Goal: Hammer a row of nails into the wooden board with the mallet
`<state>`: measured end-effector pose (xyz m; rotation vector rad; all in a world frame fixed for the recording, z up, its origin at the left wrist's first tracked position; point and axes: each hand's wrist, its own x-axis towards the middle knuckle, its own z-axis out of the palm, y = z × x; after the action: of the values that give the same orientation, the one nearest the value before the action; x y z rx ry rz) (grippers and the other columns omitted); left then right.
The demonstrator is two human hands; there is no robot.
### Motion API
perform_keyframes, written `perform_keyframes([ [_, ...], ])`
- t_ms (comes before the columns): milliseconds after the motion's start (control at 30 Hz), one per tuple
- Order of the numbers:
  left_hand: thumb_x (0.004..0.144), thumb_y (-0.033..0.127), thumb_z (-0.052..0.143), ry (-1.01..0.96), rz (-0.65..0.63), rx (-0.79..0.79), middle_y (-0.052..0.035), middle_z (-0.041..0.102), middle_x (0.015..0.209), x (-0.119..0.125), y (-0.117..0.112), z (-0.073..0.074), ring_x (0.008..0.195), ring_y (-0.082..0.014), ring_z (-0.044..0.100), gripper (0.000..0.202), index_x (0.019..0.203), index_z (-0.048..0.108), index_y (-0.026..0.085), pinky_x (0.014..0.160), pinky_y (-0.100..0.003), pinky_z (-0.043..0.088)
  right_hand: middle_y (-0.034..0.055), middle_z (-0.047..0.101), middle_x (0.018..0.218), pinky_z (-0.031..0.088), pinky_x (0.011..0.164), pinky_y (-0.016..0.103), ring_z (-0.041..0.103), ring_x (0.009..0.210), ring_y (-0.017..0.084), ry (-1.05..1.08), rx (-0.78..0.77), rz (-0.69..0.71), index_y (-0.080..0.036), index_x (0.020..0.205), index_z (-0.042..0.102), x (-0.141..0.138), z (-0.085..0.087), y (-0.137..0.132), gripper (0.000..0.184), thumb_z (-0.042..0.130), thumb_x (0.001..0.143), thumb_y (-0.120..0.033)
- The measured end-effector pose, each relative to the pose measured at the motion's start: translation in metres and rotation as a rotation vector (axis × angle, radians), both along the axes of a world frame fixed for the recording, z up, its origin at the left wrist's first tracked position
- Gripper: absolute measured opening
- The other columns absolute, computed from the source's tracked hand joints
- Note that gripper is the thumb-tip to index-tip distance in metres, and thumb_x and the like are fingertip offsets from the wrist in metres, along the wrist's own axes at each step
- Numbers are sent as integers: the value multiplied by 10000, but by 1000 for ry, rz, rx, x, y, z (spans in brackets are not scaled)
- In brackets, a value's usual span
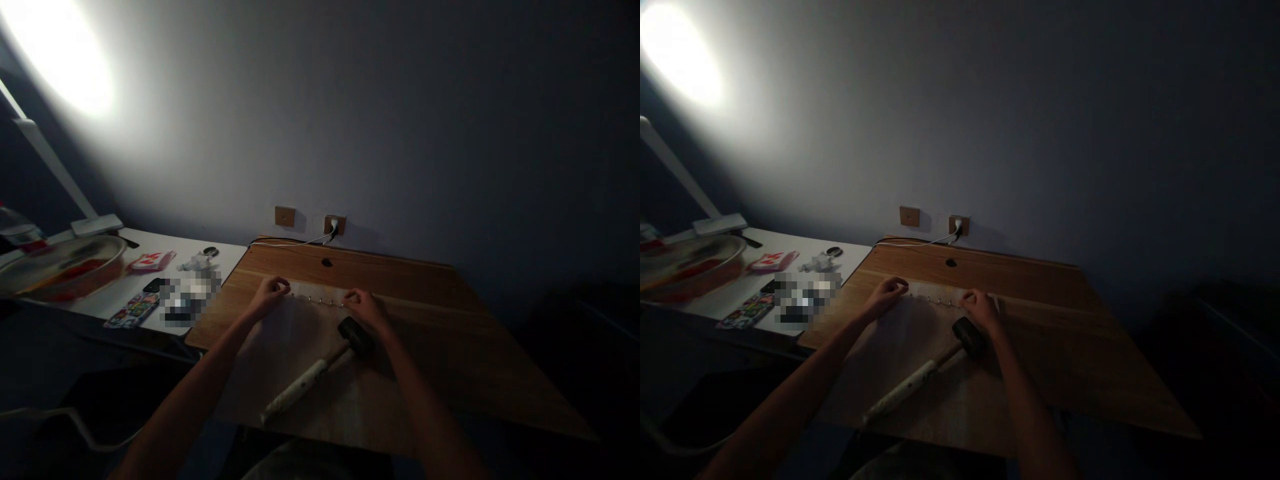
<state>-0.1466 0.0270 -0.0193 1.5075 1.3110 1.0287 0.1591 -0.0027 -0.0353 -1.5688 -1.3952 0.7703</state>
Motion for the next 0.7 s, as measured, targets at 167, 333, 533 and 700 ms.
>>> perform_keyframes([
  [167,785,310,640,557,-71,247,13,556,581,4,-4,-4,570,-156,525,217,932,764,209,564,-268,319,-46,517,467,292,537,257,496,520,141,-149,-18,45,-254,510,639,-10,19,-1,167,792,548,-199],
  [333,828,256,620,665,-108,318,-54,665,697,7,-4,-4,683,-217,622,169,908,764,222,641,-293,380,-39,519,494,313,562,265,499,555,156,-72,19,56,-254,568,641,-17,30,-3,116,757,569,-249],
  [533,793,289,636,331,7,219,7,538,573,19,2,4,570,-162,515,97,738,641,210,563,-267,330,-35,463,525,350,440,254,423,457,136,243,42,76,-251,676,505,-20,46,-5,355,454,810,-576],
  [700,792,382,477,-423,16,-208,48,415,541,25,10,18,422,-89,300,219,643,451,223,414,-223,236,-33,446,552,339,404,253,394,439,129,292,19,86,-264,661,449,-21,48,-3,438,353,827,-657],
])
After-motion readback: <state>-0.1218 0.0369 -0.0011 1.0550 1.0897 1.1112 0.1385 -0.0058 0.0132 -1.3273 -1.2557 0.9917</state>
